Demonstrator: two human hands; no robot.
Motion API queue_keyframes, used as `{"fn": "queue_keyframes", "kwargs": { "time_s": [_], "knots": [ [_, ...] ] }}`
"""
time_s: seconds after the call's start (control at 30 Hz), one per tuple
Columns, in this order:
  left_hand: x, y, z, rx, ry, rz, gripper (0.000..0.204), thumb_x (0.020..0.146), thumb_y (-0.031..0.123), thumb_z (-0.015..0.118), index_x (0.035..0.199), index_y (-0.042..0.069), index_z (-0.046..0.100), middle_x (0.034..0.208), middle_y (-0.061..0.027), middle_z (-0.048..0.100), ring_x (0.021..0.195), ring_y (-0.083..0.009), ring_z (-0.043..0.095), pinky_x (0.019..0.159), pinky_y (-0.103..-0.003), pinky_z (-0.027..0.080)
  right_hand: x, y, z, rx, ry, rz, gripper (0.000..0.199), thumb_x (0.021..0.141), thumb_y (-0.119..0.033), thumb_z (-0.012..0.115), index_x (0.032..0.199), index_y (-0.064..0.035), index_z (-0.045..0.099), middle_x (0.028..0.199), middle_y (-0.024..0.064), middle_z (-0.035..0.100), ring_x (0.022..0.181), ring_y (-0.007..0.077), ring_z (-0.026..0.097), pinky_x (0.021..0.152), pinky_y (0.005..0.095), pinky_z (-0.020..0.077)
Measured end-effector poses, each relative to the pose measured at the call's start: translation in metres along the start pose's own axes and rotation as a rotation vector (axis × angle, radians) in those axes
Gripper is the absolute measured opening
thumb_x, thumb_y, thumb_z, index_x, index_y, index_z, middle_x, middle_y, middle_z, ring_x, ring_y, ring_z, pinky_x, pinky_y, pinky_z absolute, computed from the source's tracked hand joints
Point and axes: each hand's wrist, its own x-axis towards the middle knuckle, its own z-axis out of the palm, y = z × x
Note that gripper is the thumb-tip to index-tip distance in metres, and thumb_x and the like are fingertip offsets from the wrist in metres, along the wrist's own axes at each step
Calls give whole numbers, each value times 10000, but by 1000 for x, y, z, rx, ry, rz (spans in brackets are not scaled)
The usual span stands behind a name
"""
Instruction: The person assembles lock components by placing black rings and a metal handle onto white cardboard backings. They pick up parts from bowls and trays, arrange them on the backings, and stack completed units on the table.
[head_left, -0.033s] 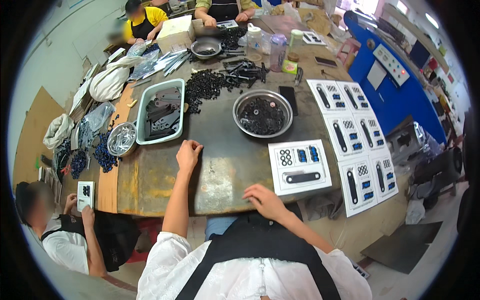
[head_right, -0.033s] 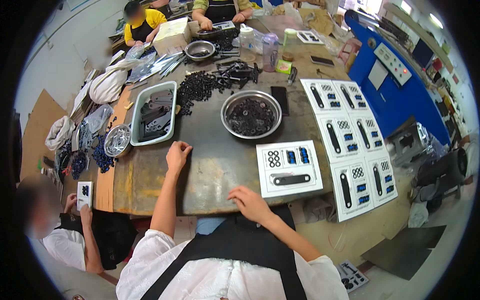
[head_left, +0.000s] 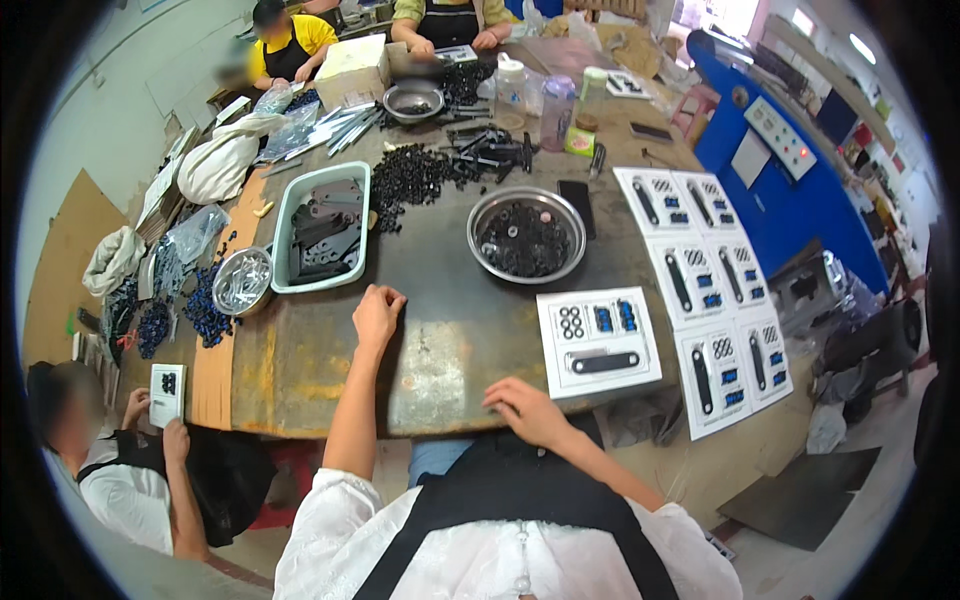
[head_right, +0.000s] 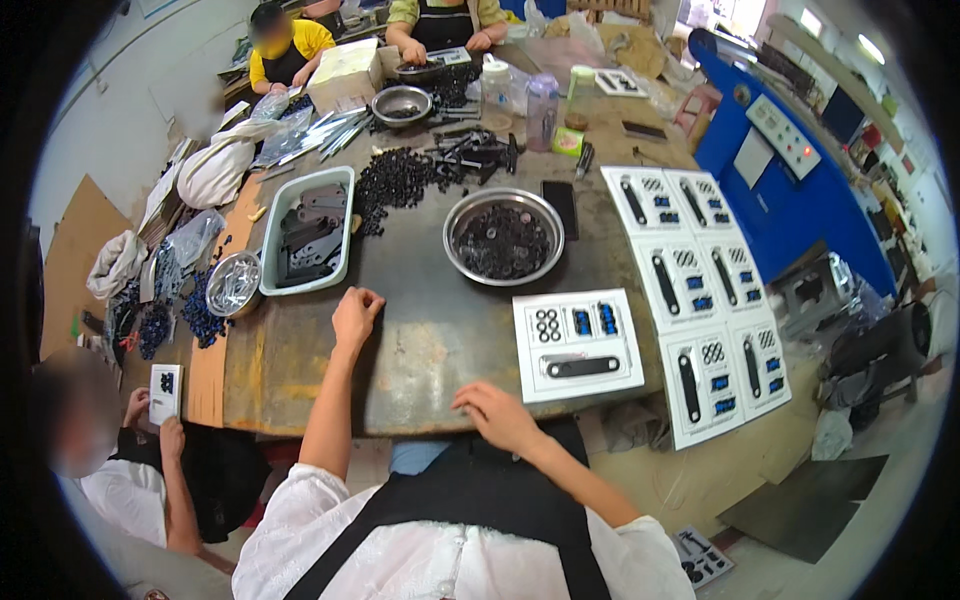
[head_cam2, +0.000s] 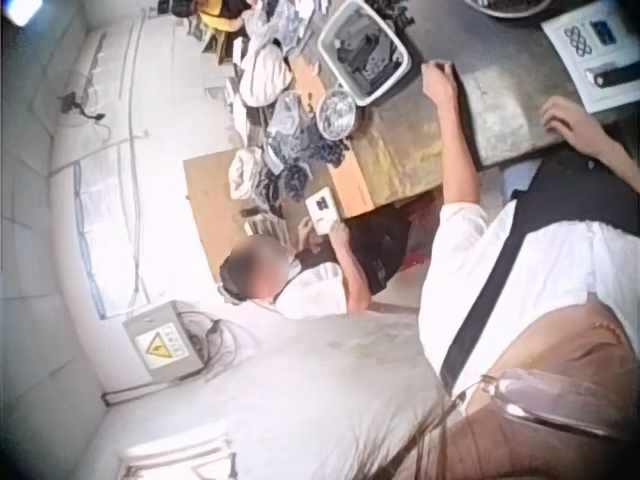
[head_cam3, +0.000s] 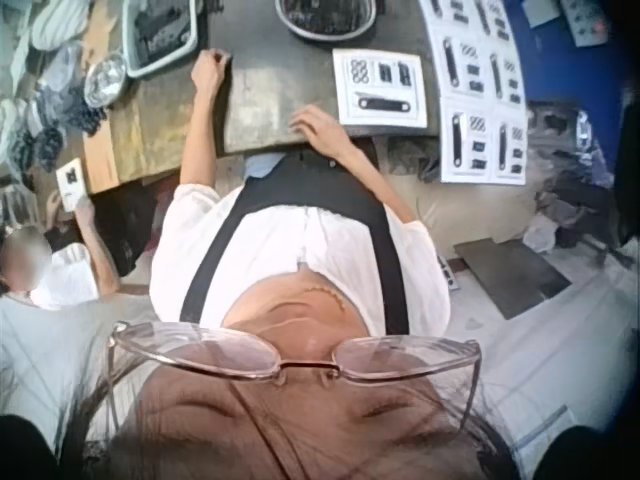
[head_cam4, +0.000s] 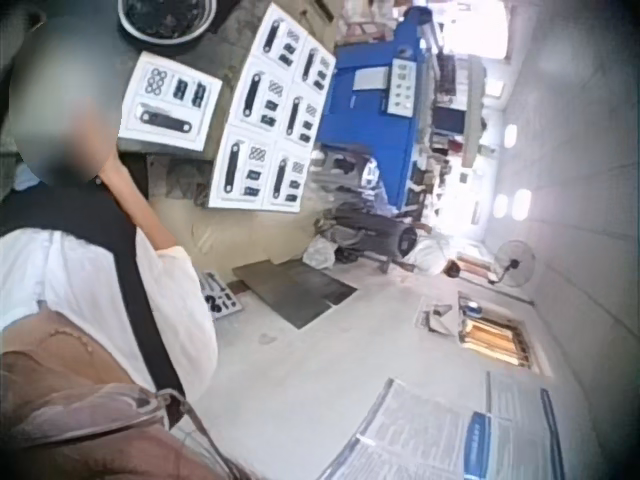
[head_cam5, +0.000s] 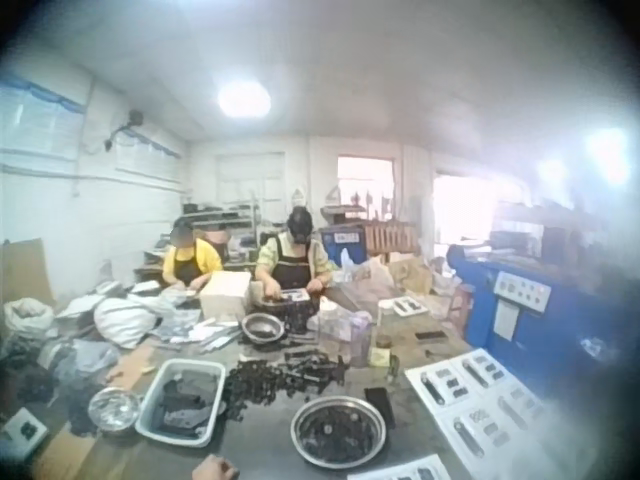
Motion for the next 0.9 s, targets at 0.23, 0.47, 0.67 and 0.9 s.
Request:
{"fn": "queue_keyframes", "kwargs": {
  "time_s": [0.23,0.47,0.67,0.9],
  "knots": [
    [4,-14,7,68,10,180,152,811,223,764,785,86,703,889,-140,634,834,-363,650,732,-473,515,-1,18,20,7,102,142,130,941,-54,615,1025,-63,713,987,85,683,801,217,663,715,308,527],
    [0,-18,6,156,-76,244,125,727,211,736,715,87,733,840,-154,656,787,-357,663,746,-473,510,3,17,39,-126,346,170,134,912,-36,638,996,-55,740,859,70,689,646,136,635,598,262,494],
    [-48,-15,-5,153,-27,273,137,747,197,687,712,66,713,829,-138,659,774,-329,658,768,-446,488,8,23,45,-143,406,101,134,924,-27,622,1002,-33,730,892,79,706,675,134,667,604,263,512],
    [-99,4,-24,15,-76,70,200,792,296,755,837,101,738,926,-119,669,861,-336,670,792,-466,519,23,6,68,310,112,149,194,985,-69,574,1149,-9,659,1004,104,683,864,162,711,764,293,571]
  ]
}}
